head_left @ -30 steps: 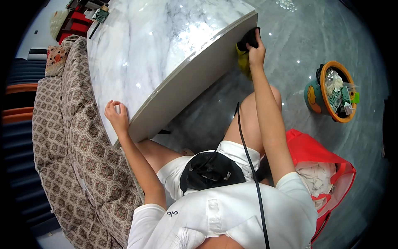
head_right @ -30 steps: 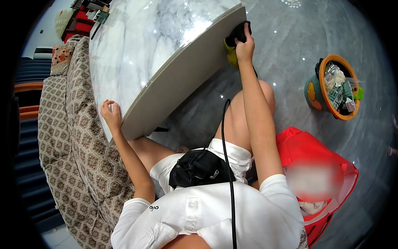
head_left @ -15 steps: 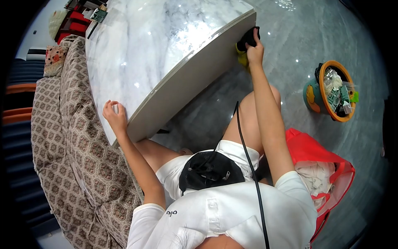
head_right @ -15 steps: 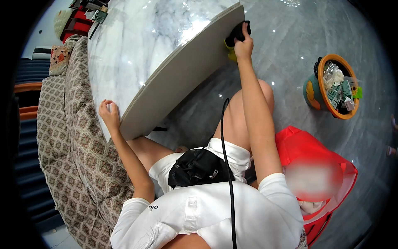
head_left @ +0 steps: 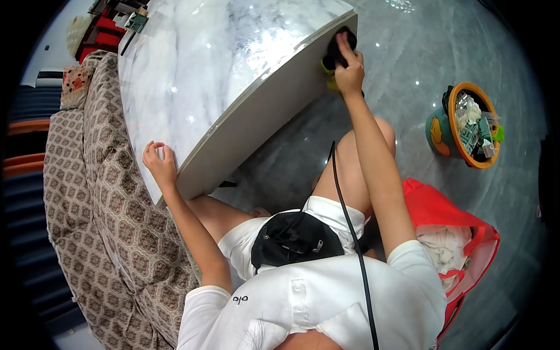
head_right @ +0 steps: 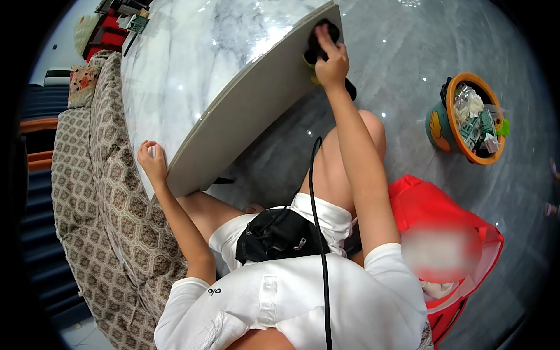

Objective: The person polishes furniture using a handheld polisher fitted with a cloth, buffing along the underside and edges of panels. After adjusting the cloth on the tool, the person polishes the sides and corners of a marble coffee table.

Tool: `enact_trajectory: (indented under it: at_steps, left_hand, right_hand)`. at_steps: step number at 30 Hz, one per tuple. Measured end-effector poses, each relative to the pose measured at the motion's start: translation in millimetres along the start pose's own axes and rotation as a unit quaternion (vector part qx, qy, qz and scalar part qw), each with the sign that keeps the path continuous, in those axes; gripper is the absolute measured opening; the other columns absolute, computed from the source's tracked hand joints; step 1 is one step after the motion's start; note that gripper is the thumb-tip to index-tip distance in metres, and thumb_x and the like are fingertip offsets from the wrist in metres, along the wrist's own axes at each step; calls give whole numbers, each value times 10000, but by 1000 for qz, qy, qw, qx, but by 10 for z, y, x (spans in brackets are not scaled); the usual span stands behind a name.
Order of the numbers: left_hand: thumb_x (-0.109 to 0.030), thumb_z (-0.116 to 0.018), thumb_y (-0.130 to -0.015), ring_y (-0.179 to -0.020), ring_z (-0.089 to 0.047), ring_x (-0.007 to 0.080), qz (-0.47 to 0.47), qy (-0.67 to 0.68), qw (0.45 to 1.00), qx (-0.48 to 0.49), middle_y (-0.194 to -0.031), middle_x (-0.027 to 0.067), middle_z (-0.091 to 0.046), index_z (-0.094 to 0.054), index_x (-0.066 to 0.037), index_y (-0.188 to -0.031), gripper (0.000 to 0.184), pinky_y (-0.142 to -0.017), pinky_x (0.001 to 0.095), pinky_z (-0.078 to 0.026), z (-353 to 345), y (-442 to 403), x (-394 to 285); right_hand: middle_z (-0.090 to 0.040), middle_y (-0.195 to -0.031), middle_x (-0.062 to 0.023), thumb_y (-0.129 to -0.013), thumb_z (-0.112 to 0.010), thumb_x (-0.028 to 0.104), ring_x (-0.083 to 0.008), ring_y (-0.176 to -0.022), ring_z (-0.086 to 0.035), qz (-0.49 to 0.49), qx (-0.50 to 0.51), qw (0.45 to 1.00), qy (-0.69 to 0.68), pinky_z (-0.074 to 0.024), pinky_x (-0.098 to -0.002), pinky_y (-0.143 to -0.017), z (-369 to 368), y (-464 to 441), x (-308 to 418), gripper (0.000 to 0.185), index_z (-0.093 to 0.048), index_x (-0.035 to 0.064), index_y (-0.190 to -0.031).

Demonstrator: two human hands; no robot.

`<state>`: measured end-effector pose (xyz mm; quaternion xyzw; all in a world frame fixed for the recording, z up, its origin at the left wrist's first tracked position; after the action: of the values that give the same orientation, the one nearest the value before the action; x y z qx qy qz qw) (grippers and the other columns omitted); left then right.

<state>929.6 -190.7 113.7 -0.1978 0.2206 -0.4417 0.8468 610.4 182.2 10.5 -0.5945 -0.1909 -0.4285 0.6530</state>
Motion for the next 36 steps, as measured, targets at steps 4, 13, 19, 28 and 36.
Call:
enact_trajectory:
  at_steps: [4,13,19,28,36]
  left_hand:
    - [-167,-557,-754,-1084,-412,320,-10,-5,1000,-3,-1114,176,-501,-571,-33,-870,178,-932,409,-295,-18,2,26]
    - [-142,-557,-755,-1083,-408,318,1,9,1000,-4,-1105,170,-498,-565,-32,-859,152,-928,409,-305,4,9,-39]
    - [-149,-557,-763,-1087,-418,304,-2,4,1000,-2,-1110,156,-507,-565,-30,-859,153,-931,397,-304,11,14,-44]
    - [-152,-557,-765,-1070,-436,304,-5,2,1000,-12,-1089,157,-518,-566,-28,-857,154,-929,393,-308,16,4,-41]
    - [-151,-557,-763,-1060,-444,310,-17,0,1000,-17,-1083,159,-522,-568,-27,-859,157,-922,398,-314,4,1,-23]
  right_hand:
    - [-505,-1204,-141,-667,-471,-51,-282,-986,-511,-336,53,940,0,-403,-312,-874,-230,193,-984,611,-493,193,-1226]
    - [-491,-1239,-109,-676,-473,-100,-186,-945,-519,-257,-38,951,-167,-394,-253,-863,-92,47,-607,591,-474,84,-1237]
    - [-480,-1261,23,-629,-469,-98,-242,-908,-443,-23,9,995,-98,-351,-267,-889,-32,-63,-73,629,-529,191,-1184]
    - [-477,-1218,-220,-595,-386,-133,-279,-1052,-514,-382,-29,886,-262,-378,-279,-893,-314,231,-946,693,-419,40,-1265]
    - [-460,-1263,-144,-630,-455,-173,-218,-1083,-481,-102,-11,980,-173,-344,-245,-911,-89,-41,-497,743,-407,164,-1290]
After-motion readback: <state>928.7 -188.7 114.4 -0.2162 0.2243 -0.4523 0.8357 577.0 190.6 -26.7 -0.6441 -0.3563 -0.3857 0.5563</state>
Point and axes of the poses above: each hand's wrist, its own y-axis away from the middle knuckle, its own z-axis out of the back of the hand, x = y × z, the point moved 7 cm from there along -y, towards the middle knuckle
